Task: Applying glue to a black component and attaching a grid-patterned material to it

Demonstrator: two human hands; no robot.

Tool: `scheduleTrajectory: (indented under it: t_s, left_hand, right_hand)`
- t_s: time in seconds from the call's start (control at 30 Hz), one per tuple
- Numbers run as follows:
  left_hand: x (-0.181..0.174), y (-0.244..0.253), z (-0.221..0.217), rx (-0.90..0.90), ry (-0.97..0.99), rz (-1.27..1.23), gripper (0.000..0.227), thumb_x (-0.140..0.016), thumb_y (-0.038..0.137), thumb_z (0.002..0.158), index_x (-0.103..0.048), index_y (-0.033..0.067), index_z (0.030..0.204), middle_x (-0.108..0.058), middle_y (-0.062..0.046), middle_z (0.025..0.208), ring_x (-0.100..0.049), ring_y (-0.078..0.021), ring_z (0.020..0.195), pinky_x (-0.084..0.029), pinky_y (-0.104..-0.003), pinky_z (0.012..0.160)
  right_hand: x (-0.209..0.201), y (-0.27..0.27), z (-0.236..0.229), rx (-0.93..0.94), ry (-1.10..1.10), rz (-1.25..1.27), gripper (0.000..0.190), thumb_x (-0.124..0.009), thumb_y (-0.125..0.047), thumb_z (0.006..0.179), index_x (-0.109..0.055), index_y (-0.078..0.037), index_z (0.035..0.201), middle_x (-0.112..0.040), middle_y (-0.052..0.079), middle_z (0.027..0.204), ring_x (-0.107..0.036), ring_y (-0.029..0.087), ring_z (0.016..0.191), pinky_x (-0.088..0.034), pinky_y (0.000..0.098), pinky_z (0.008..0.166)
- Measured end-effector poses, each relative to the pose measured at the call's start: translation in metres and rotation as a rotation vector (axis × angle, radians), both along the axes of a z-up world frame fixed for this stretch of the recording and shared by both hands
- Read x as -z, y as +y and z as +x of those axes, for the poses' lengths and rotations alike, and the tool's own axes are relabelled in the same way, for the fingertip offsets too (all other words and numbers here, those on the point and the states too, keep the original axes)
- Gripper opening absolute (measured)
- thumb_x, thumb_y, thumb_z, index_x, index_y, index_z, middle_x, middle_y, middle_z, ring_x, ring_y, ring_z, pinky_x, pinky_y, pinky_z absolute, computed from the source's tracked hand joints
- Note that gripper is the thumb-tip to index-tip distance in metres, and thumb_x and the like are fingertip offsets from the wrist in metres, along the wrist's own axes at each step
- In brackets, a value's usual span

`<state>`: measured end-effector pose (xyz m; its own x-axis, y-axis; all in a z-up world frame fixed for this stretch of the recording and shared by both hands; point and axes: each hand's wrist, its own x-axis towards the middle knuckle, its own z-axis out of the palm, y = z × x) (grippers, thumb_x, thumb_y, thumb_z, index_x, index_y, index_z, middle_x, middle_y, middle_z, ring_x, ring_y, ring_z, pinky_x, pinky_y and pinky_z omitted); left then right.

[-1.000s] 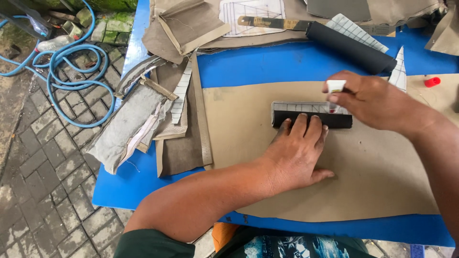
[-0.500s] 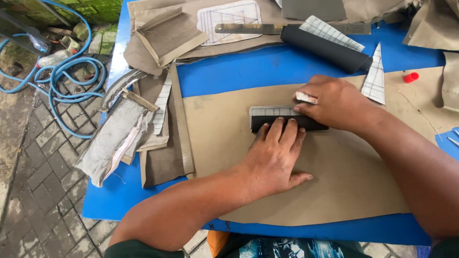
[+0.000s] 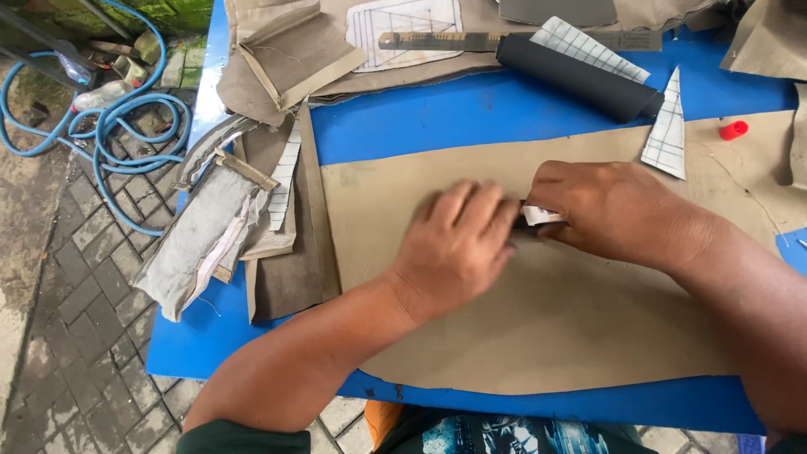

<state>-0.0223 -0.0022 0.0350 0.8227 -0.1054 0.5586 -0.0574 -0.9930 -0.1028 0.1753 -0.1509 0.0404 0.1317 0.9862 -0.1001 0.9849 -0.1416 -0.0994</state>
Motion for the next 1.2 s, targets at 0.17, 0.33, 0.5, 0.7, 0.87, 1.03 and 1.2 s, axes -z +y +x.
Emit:
scheduleTrajectory:
  t_s: [0.17,0.33,0.5,0.7,0.87,1.03,1.2]
  left_hand:
    - [0.011,0.009,0.001,-0.010,0.029,-0.107,0.011,-0.074,0.017,0.089,-0.067,0.0129,0.082,-0.052,-0.004,0.082,-0.054,-0.0250,0.068,-0.050,-0.035,0.054]
    - [-0.007,0.013,0.001,0.024,0.233,-0.664,0.029,-0.060,0.039,0.097,-0.064,0.0138,0.112,-0.062,-0.007,0.095,-0.066,-0.0337,0.081,-0.052,-0.047,0.063]
    - [0.016,0.029,0.011,0.234,0.592,-1.940,0.070,-0.062,0.013,0.098,-0.033,0.0034,0.161,-0.066,-0.008,0.110,-0.060,-0.0160,0.100,-0.055,-0.031,0.085]
    - [0.010,0.018,0.017,0.031,0.468,-2.161,0.054,-0.069,0.021,0.091,-0.057,0.0071,0.141,-0.066,-0.007,0.120,-0.068,-0.0273,0.113,-0.062,-0.045,0.091]
    - [0.013,0.016,0.020,-0.107,0.410,-2.161,0.040,-0.066,0.015,0.093,-0.057,0.0081,0.131,-0.065,-0.006,0.112,-0.064,-0.0215,0.104,-0.060,-0.043,0.086]
    - [-0.007,0.010,0.018,-0.209,0.452,-2.092,0.048,-0.063,0.017,0.091,-0.052,0.0084,0.137,-0.064,-0.009,0.110,-0.068,-0.0238,0.100,-0.061,-0.040,0.083]
    - [-0.004,0.008,0.015,-0.149,0.395,-1.819,0.077,-0.063,0.012,0.095,-0.034,0.0351,0.162,-0.050,0.001,0.079,-0.048,-0.0110,0.073,-0.048,-0.025,0.077]
  right_hand:
    - [0.018,-0.002,0.006,-0.082,-0.120,0.293,0.022,-0.074,-0.014,0.070,-0.066,-0.022,0.089,-0.067,-0.007,0.095,-0.066,0.023,0.080,-0.048,0.0419,0.046]
    - [-0.004,0.008,0.007,-0.300,0.095,0.535,0.039,-0.072,0.016,0.072,-0.074,-0.012,0.098,-0.076,0.004,0.109,-0.071,0.029,0.099,-0.057,0.0398,0.071]
    - [-0.001,0.013,-0.002,-0.410,0.343,0.733,0.009,-0.075,-0.003,0.091,-0.075,-0.004,0.100,-0.074,0.019,0.119,-0.076,0.037,0.105,-0.063,0.0476,0.090]
    - [0.008,0.014,-0.004,-0.420,0.437,0.746,0.013,-0.077,-0.006,0.088,-0.073,-0.002,0.100,-0.071,0.022,0.124,-0.074,0.039,0.111,-0.062,0.0489,0.096]
    - [0.019,0.017,0.008,-0.262,0.487,0.639,0.027,-0.073,-0.019,0.090,-0.073,-0.004,0.111,-0.070,0.020,0.123,-0.071,0.035,0.113,-0.060,0.0428,0.094]
    - [0.015,0.006,0.015,0.129,0.640,0.522,0.037,-0.053,-0.038,0.101,-0.071,-0.007,0.109,-0.068,0.009,0.101,-0.070,0.018,0.058,-0.056,0.0296,0.056]
    - [-0.005,0.012,-0.007,0.477,1.266,0.590,0.031,-0.063,-0.022,0.097,-0.061,0.002,0.117,-0.073,0.020,0.110,-0.077,0.029,0.089,-0.068,0.0373,0.082]
